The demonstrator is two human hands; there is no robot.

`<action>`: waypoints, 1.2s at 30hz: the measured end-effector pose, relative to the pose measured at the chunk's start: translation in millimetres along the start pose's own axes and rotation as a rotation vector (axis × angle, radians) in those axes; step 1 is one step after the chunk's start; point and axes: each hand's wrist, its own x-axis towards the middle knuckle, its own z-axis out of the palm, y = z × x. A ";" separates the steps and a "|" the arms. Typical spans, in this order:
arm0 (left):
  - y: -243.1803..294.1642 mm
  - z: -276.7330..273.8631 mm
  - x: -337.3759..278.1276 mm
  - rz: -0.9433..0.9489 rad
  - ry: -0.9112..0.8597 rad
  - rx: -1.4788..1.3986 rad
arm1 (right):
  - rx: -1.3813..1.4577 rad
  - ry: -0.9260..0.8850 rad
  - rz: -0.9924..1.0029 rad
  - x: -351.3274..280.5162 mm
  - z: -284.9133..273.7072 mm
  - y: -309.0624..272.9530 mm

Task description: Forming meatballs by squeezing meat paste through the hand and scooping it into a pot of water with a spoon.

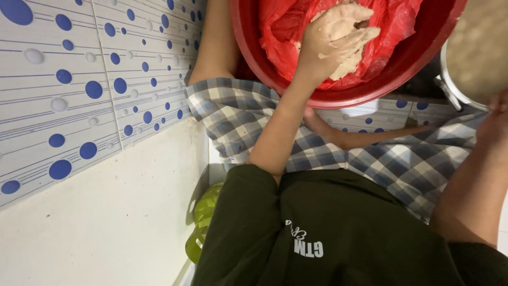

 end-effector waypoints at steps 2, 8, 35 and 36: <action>0.6 0.8 1.7 0.003 0.013 0.066 | -0.056 0.035 0.056 -20.2 135.6 -112.3; -17.3 -2.5 5.9 -0.070 0.074 0.187 | -0.164 -0.032 0.111 -96.5 278.5 -261.0; 12.3 21.4 28.2 -0.092 -0.015 0.258 | -0.954 -0.479 -0.886 -122.5 358.2 -357.7; 19.9 23.7 29.1 -0.243 -0.048 0.229 | -0.965 -0.478 -0.897 -122.4 358.7 -356.9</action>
